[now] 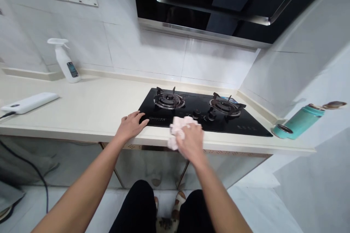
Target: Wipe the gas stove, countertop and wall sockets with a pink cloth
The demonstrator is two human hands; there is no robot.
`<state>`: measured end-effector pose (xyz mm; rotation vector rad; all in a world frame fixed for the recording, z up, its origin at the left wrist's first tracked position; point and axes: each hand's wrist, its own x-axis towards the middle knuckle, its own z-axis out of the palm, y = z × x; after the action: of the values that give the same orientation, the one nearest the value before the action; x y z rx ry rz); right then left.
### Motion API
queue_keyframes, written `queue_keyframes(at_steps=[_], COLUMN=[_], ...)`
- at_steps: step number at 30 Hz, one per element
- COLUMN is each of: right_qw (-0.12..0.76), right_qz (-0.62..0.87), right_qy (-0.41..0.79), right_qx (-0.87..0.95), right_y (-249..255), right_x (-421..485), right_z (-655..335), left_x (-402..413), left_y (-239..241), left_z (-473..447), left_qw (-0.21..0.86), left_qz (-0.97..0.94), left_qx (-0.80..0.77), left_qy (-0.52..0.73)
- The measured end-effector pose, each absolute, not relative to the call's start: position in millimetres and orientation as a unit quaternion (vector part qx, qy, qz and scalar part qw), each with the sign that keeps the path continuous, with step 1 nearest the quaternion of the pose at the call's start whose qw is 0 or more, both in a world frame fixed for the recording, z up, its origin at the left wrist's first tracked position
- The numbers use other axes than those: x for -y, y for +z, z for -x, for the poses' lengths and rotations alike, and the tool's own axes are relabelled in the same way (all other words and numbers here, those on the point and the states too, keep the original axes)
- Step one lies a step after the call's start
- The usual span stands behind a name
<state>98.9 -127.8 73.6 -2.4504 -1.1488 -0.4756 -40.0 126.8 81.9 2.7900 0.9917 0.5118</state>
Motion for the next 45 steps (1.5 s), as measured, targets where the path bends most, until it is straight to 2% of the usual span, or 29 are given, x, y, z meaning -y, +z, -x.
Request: queue_keyframes(at_steps=[6, 12, 15, 19, 23, 27, 33, 39, 45], right_qw=[0.273, 0.325, 0.298, 0.217, 0.183, 0.223, 0.338, 0.283, 0.228], right_qz=[0.778, 0.706, 0.76, 0.845, 0.88, 0.867, 0.747, 0.688, 0.739], right_qy=[-0.193, -0.283, -0.32, -0.349, -0.366, -0.385, -0.316, -0.236, -0.193], right_qx=[0.532, 0.562, 0.48, 0.343, 0.242, 0.222, 0.478, 0.626, 0.603], right_y=[56.3, 29.1, 23.1, 21.9, 19.3, 11.2, 2.0, 30.2, 45.9], right_x=[60.5, 124.8, 188.3, 271.1, 303.3, 264.8, 159.1, 113.4, 109.2], right_z=[-45.2, -97.9, -152.3, -221.7, -248.3, -212.1, -100.9, -50.3, -58.8], left_x=[-129.2, -132.4, -130.1, -125.0, -121.9, -121.5, -123.7, -129.1, -134.4], left_y=[81.1, 78.9, 80.7, 84.3, 85.6, 85.7, 82.4, 78.2, 76.0], left_z=[41.8, 43.0, 43.9, 44.9, 44.7, 44.3, 43.4, 41.8, 41.5], left_qw=[0.059, 0.082, 0.103, 0.114, 0.113, 0.106, 0.087, 0.067, 0.069], left_qz=[-0.93, -0.927, -0.925, -0.925, -0.923, -0.924, -0.925, -0.927, -0.925], left_qx=[-0.321, -0.324, -0.324, -0.322, -0.327, -0.324, -0.325, -0.323, -0.323], left_qy=[0.17, 0.17, 0.17, 0.167, 0.17, 0.175, 0.178, 0.178, 0.187])
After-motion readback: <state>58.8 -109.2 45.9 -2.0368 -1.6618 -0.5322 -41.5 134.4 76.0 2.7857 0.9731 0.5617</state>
